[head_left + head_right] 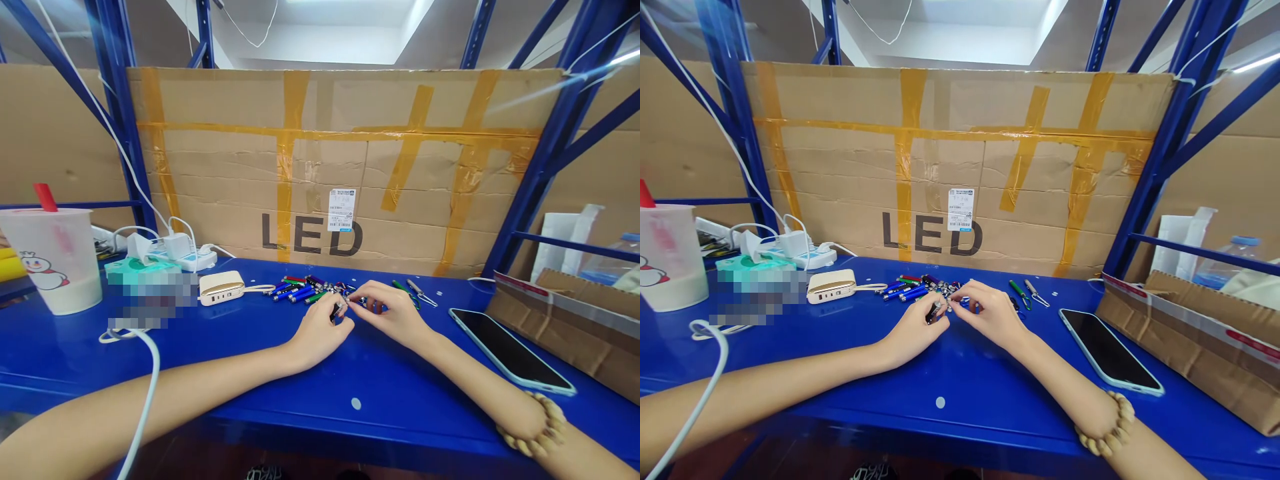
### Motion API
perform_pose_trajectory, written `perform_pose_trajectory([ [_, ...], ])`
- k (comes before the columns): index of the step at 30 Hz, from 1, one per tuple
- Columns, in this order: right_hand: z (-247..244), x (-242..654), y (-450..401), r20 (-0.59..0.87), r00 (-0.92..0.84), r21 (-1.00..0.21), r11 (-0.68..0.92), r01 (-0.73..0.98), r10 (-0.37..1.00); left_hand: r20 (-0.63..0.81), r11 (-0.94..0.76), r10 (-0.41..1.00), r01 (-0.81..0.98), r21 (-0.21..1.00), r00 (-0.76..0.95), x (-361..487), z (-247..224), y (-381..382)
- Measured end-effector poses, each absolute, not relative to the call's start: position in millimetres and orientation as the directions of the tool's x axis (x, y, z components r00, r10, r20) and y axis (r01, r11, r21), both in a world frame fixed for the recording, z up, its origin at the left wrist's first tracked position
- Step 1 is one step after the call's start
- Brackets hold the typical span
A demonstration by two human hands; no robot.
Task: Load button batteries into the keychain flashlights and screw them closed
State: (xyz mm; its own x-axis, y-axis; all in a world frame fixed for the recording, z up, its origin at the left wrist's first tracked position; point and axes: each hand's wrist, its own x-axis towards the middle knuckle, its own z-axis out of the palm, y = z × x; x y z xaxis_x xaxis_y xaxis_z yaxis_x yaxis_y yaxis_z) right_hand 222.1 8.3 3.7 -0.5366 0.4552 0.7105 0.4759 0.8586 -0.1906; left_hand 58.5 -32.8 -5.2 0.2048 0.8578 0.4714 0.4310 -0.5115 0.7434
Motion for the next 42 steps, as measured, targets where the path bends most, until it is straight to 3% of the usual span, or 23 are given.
perform_pose_trajectory([
  [4,5.5,218.8,2.6,0.776,-0.483,-0.169,0.872,0.460,0.405,0.427,-0.471,0.880,0.489,0.734,0.206,58.5,-6.6,-32.3],
  [12,1.1,215.8,4.9,0.738,-0.557,-0.195,0.910,0.366,0.382,0.350,-0.390,0.920,0.521,0.759,0.178,58.0,-10.5,-27.6],
  [25,1.4,213.3,1.0,0.694,-0.600,-0.157,0.898,0.412,0.397,0.406,-0.429,0.899,0.521,0.738,0.164,58.0,-11.4,-26.4],
  [30,4.9,214.2,-4.7,0.662,-0.603,-0.205,0.881,0.427,0.446,0.412,-0.440,0.896,0.476,0.762,0.168,58.2,-9.5,-25.5],
  [36,7.8,224.7,7.2,0.703,-0.455,-0.252,0.789,0.560,0.547,0.337,-0.355,0.934,0.371,0.858,0.114,56.6,-6.0,-22.1],
  [42,6.8,238.1,26.3,0.697,-0.231,-0.334,0.593,0.733,0.679,0.242,-0.246,0.969,0.292,0.924,0.052,53.5,-8.7,-19.6],
])
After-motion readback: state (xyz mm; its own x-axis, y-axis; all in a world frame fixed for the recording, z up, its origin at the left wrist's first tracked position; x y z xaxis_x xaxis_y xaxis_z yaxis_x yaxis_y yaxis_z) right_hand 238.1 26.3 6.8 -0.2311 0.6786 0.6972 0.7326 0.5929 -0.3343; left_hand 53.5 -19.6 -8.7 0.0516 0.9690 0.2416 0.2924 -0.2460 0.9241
